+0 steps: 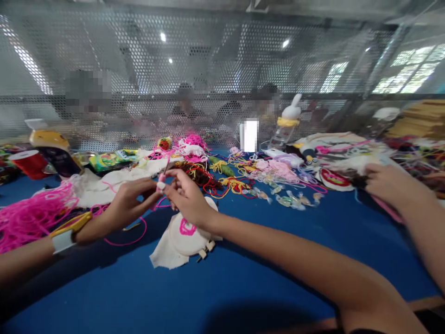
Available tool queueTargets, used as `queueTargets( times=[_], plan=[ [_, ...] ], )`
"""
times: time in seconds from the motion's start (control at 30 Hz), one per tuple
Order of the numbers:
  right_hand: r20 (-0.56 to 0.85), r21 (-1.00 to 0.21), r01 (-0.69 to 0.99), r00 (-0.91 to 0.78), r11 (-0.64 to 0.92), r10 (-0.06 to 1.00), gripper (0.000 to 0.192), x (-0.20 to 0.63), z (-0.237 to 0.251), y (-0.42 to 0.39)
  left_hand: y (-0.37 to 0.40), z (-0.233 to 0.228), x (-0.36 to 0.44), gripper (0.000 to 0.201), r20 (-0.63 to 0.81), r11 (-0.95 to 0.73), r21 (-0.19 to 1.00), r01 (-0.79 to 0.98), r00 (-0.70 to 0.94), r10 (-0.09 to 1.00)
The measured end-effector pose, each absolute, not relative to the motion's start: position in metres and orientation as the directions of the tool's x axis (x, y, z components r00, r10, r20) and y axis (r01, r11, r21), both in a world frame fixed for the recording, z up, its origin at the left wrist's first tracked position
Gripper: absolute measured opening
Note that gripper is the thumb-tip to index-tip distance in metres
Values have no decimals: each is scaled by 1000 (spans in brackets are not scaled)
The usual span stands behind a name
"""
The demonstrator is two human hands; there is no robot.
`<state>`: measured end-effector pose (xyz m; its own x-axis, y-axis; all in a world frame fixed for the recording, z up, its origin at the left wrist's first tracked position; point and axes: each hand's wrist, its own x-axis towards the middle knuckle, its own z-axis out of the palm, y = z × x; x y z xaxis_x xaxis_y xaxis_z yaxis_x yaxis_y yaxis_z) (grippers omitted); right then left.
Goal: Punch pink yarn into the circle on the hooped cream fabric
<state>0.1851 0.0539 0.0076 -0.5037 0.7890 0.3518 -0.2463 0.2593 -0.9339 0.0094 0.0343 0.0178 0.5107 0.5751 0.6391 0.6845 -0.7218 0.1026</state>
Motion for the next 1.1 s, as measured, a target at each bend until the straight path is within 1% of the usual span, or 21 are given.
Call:
queueTargets(
  times=[0.03,0.1,0.17,0.2,0.23,0.27,0.33,0.37,0.43,0.5,0.53,0.6,0.67,0.87,0.97,1.03,1.1],
  plan=[
    [360,-931,-241,-466,275,808,22,185,5,51,30,20,13,24,619,-734,113,670,530,579],
    [385,-922,-209,-399,326,832,19,188,-2,45,23,26,16,27,522,-758,132,639,605,601],
    [425,-905,-174,-333,388,842,18,194,-8,39,19,34,17,21,483,-762,152,630,625,613],
    [440,-898,-154,-306,412,844,18,197,-11,36,18,39,18,17,492,-753,178,634,605,626],
    [450,-893,-126,-290,432,845,18,200,-14,33,17,43,20,19,521,-740,215,637,566,639],
    [460,-886,-93,-288,454,840,18,203,-17,30,17,47,23,26,545,-727,264,634,523,655],
    [488,-863,-35,-318,505,813,16,207,-22,24,16,52,33,33,568,-708,378,596,455,686],
    [502,-847,-8,-343,532,794,14,209,-25,20,15,53,39,32,561,-703,443,557,440,701],
    [525,-808,50,-390,587,757,8,211,-31,14,13,52,51,20,536,-684,569,457,425,730],
    [551,-750,122,-427,650,717,8,212,-36,8,9,48,59,10,512,-660,652,374,426,746],
    [565,-718,154,-440,678,698,10,212,-38,6,7,46,61,10,509,-652,677,343,421,751],
    [570,-681,189,-470,707,674,15,213,-40,2,4,44,62,13,519,-642,703,305,397,757],
    [558,-678,199,-486,707,672,17,213,-41,0,1,44,60,16,531,-640,717,277,378,758],
    [539,-702,215,-463,678,704,18,213,-41,-1,-3,43,58,22,452,-560,787,261,374,810],
    [520,-699,237,-480,675,707,16,213,-39,-2,-5,38,57,20,473,-534,798,280,260,842],
    [502,-716,214,-503,665,703,15,214,-39,-2,-6,35,55,16,496,-527,803,279,179,850],
    [482,-748,178,-516,639,708,14,214,-40,-2,-6,34,54,10,513,-535,794,287,154,844]
  ],
)
